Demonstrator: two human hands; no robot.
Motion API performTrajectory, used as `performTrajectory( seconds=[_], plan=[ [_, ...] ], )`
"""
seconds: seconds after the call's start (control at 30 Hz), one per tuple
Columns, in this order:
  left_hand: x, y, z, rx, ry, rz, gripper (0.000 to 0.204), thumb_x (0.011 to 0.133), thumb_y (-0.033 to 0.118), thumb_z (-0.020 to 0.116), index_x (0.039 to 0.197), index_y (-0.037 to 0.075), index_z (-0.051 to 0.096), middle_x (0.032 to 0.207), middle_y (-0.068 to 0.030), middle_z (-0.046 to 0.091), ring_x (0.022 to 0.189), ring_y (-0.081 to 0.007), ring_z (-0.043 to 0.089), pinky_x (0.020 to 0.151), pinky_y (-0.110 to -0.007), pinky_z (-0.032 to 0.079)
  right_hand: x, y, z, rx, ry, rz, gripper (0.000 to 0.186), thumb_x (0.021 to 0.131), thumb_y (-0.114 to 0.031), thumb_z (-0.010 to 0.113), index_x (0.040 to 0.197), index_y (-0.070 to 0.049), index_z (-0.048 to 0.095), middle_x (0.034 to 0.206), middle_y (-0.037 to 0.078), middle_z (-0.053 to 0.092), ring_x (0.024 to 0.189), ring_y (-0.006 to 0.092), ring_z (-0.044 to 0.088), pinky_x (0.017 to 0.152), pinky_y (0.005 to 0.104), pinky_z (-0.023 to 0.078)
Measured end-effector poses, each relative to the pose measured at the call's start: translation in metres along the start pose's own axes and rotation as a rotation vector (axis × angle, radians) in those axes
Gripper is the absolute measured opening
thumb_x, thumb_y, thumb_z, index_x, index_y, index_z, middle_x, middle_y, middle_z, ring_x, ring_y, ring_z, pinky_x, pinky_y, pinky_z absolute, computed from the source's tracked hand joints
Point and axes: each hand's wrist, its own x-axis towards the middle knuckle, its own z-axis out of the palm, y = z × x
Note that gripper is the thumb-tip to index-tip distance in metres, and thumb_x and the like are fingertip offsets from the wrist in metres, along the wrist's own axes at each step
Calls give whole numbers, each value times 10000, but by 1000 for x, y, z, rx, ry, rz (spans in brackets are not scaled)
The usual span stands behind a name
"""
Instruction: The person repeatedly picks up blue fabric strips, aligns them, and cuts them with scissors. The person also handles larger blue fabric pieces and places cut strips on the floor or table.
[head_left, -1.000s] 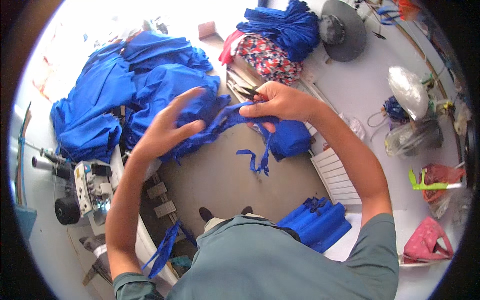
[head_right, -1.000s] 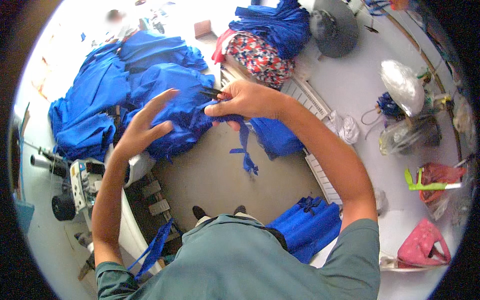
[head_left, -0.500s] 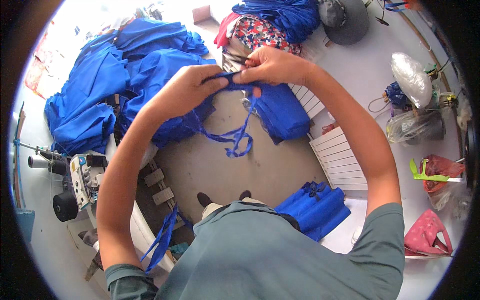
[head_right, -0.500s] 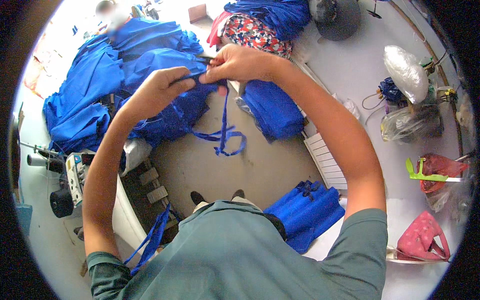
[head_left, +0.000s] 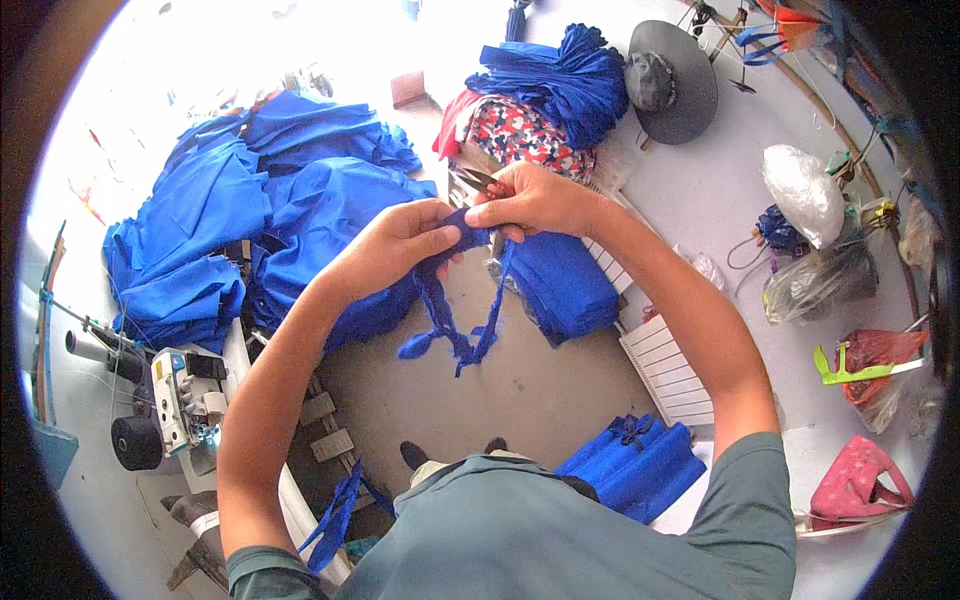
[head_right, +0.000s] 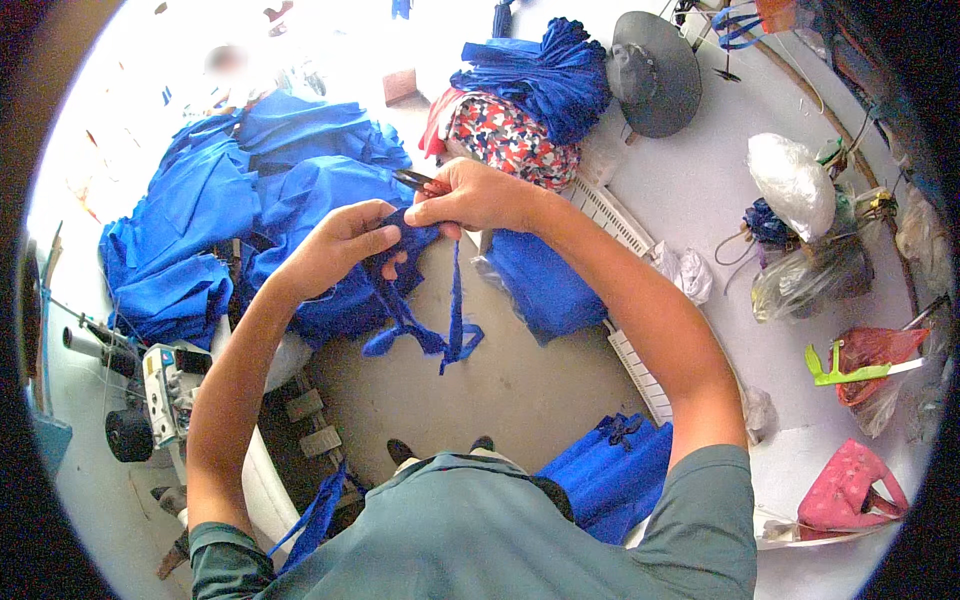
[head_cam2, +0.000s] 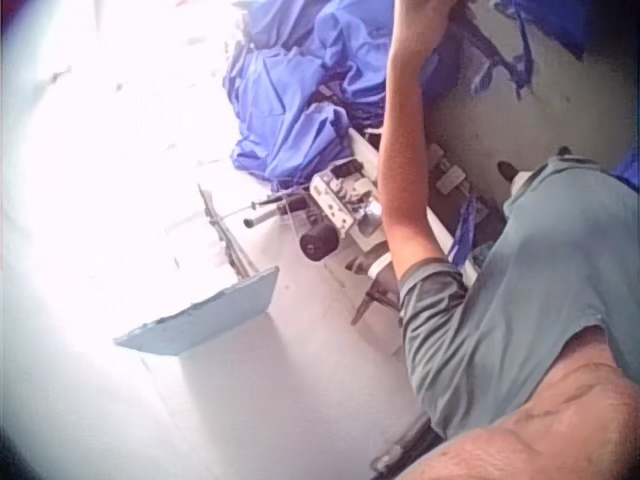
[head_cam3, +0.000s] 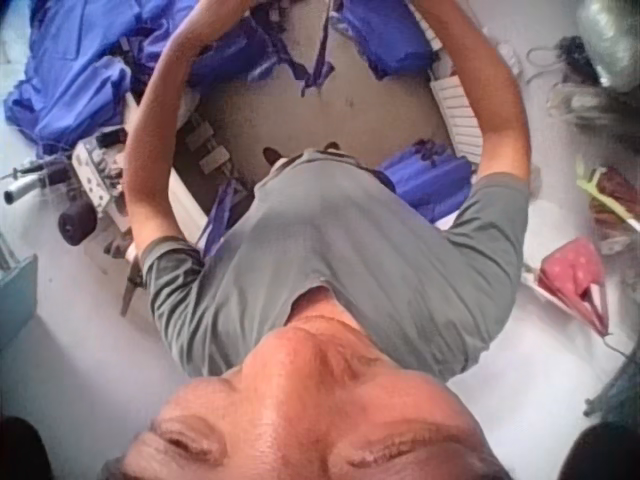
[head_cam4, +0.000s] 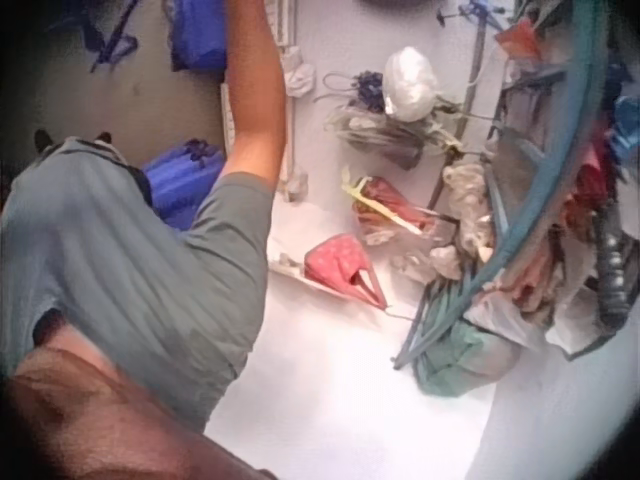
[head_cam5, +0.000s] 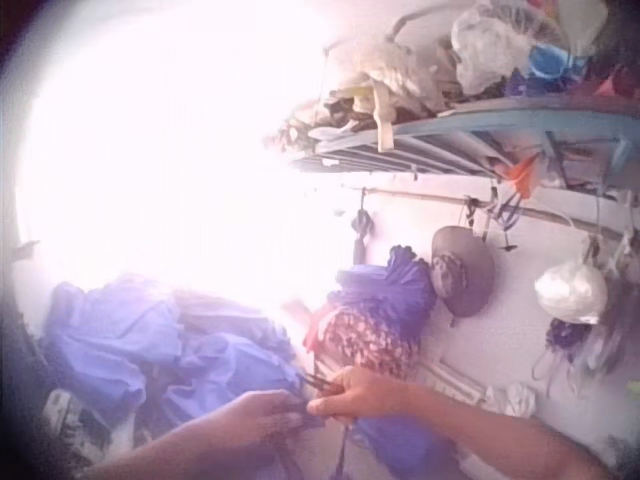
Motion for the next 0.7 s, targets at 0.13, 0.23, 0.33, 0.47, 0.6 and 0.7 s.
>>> performTrajectory(
  seconds=[0.13, 0.23, 0.33, 0.47, 0.6, 0.7],
  plan=[
    [1, 2, -1, 89, -36, 4, 212, 1050, 201, 560, 1073, -6, 598, 806, -22, 633, 700, -93, 609, 686, -260, 522, 0, -5, 3, -40, -37, 26, 249, 922, -316, 735, 898, -74, 677, 646, -49, 594, 536, 3, 514, 460, 170, 348],
    [-3, 2, 0, 38, -17, 2, 188, 1052, 195, 554, 1025, 12, 589, 768, -18, 626, 670, -100, 602, 673, -253, 512, 0, -4, 5, -5, -41, 35, 234, 928, -302, 721, 921, -77, 657, 667, -30, 612, 526, 5, 482, 447, 178, 324],
    [-11, -7, -2, -94, 5, -19, 182, 1044, 201, 568, 971, 37, 601, 774, -17, 639, 685, -101, 606, 692, -249, 504, -6, -2, 8, 106, -18, 32, 221, 938, -272, 698, 986, -65, 640, 711, 6, 649, 517, 7, 459, 440, 177, 314],
    [-18, -20, 0, -153, 6, -21, 209, 1033, 239, 592, 1000, 35, 623, 828, -19, 665, 753, -107, 622, 743, -268, 511, -3, 13, 7, 210, -8, 25, 221, 931, -256, 702, 1012, -55, 662, 757, 44, 692, 514, 16, 462, 433, 182, 316],
    [-24, -43, 6, -510, 38, 124, 360, 991, 209, 648, 1281, -1, 603, 1168, -53, 652, 986, -140, 625, 921, -309, 510, 5, 17, 29, 193, 3, -69, 196, 938, -277, 718, 974, -93, 659, 834, -60, 626, 653, 4, 502, 554, 177, 361],
    [-23, -43, 24, -650, 110, 244, 360, 984, 174, 650, 1281, -28, 617, 1420, -131, 540, 1070, -183, 657, 940, -342, 540, 12, 34, 36, 152, 125, -277, 162, 929, -200, 739, 927, -69, 644, 847, -47, 635, 801, 15, 534, 687, 207, 439]
  ],
)
